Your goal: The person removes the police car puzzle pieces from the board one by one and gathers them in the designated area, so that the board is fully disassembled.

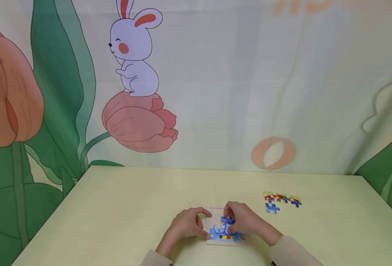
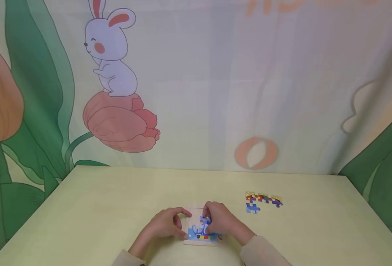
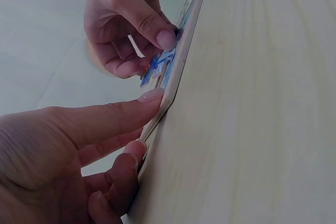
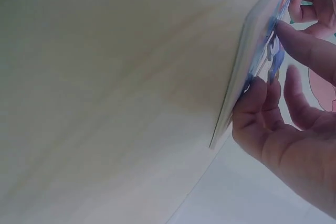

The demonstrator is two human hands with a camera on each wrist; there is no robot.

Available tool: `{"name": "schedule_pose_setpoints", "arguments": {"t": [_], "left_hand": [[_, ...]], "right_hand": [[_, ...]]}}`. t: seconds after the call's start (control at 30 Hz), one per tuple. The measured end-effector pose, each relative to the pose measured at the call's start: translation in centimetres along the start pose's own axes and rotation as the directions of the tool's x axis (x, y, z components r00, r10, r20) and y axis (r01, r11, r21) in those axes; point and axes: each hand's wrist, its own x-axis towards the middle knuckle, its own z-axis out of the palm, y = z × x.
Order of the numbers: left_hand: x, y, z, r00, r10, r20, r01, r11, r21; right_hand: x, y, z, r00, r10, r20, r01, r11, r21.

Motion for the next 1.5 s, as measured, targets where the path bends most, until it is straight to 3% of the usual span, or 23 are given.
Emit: {"name": "schedule_pose_setpoints", "arguments": {"t": [0.47,0.9,1.2,1.5], "left_hand": [[0.0,0.1,0.2,1.000,-0.004,0.000,0.004,1.000,0.004],[-0.1,0.0,-0.1,1.000,0.000,-0.001,0.000,1.000,0.002],[0.0,0.4,0.0,1.000,-0.014,-0.004,0.014,1.000,0.014],[-0.1,0.3,0.2,1.000,-0.024,-0.009,0.024,1.000,0.017]], "right_hand": [[-0.4,-0.2,0.1,0.999,0.042,0.008,-0.042,0.998,0.047],[-0.3,-0.7,0.1,0.995,0.088,-0.048,-0.082,0.991,0.106],[-0.7,0.8,-1.1,0.989,0.151,-0.003,-0.142,0.938,0.315],[-2.3,3.4,-3.3,0.972,0.219,-0.081,-0.174,0.909,0.379]]}}
